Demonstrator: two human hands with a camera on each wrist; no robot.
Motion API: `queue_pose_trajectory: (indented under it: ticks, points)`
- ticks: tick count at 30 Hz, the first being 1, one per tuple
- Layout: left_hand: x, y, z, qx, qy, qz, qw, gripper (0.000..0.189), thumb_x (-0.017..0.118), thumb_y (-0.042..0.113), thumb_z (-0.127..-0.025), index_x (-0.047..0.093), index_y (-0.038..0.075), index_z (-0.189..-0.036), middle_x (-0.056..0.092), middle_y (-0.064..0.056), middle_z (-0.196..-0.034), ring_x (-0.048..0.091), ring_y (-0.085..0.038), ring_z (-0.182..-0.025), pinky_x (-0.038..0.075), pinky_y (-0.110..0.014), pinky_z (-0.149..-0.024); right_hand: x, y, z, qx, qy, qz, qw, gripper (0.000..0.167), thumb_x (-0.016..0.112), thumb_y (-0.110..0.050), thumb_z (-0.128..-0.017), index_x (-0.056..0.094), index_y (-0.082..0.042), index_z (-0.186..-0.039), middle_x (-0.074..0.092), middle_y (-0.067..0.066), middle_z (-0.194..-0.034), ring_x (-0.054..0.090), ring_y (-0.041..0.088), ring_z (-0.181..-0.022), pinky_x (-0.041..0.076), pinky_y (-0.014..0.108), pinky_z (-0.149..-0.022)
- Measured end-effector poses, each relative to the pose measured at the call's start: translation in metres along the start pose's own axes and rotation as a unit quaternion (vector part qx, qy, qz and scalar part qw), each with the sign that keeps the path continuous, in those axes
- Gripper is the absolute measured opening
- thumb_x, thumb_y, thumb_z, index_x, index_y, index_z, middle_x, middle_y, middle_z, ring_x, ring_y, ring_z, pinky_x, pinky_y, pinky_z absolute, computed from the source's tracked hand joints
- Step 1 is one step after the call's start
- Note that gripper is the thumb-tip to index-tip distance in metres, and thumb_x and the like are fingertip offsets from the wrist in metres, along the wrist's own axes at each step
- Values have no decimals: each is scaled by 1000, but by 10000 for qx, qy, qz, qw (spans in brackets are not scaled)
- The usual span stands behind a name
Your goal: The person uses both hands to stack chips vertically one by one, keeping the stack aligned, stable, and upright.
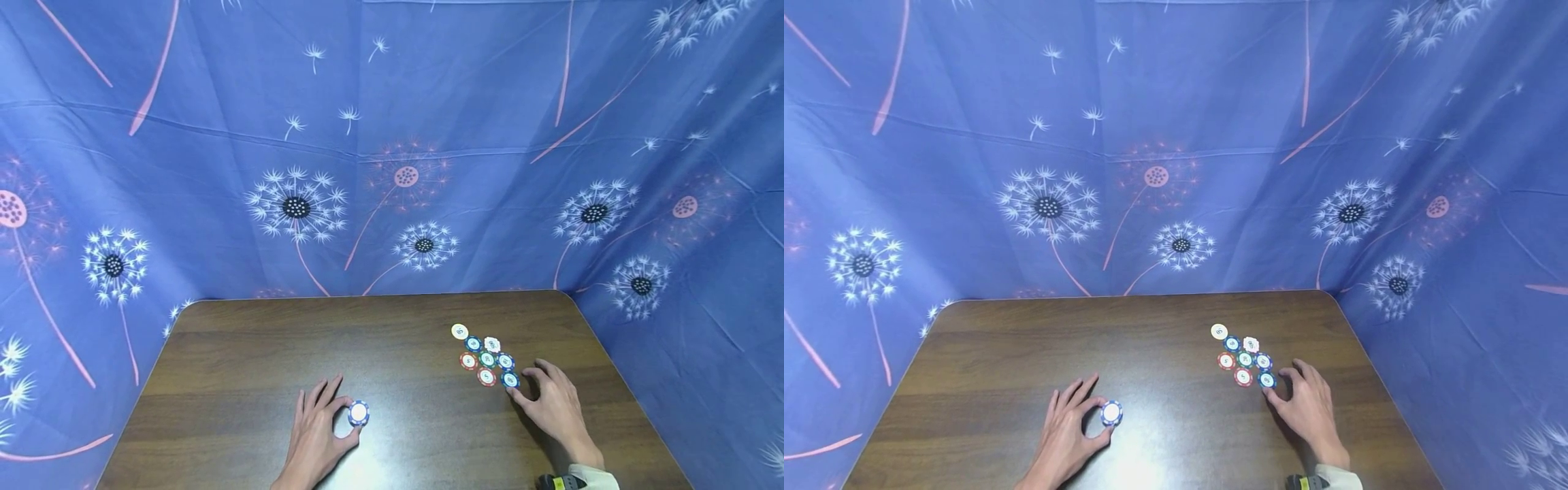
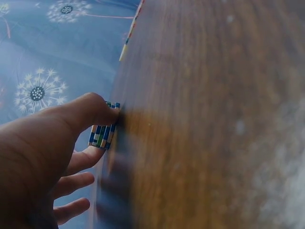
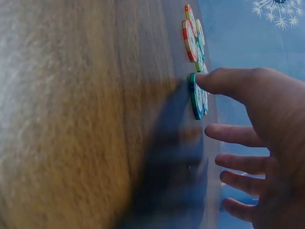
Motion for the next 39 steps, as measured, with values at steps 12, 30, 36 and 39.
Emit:
queue_pose_trajectory:
  ticks: [12,30,36,39]
  points:
    - [1,-1,-1,-94,-86,31,9999,36,94,31,-69,78,22,-101,60,-10,-155,49,-41,-145,26,-77,-120,6,-6,-9,-31,-231,-60,9997,48,92,-23,-79,73,5,-113,52,40,-143,48,60,-133,36,80,-107]
    - [2,-2,-1,-146,-119,1,9998,36,93,32,-70,78,23,-101,60,-10,-155,49,-42,-146,24,-77,-120,7,-5,-10,-203,93,-58,9997,39,93,-24,-74,73,-2,-98,58,38,-138,52,59,-129,38,78,-105]
    - [2,-2,-1,-130,-105,12,9999,35,94,32,-70,78,23,-100,60,-9,-155,49,-42,-145,24,-77,-120,6,-7,-9,-339,341,-80,9988,37,95,-21,-70,73,-3,-94,61,37,-134,55,59,-125,40,76,-102]
    - [2,-2,-1,-122,-103,18,9999,36,94,32,-70,78,22,-101,60,-10,-155,49,-42,-145,24,-77,-120,7,-6,-9,-311,309,-75,9990,37,94,-21,-71,72,-3,-94,61,37,-134,55,59,-126,40,76,-103]
Point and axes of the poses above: each hand's wrist, its own z-axis away from the middle knuckle, its own x-axis out of the palm, y = z × x, the point moved 6 cm from there along -z, towards the middle knuckle
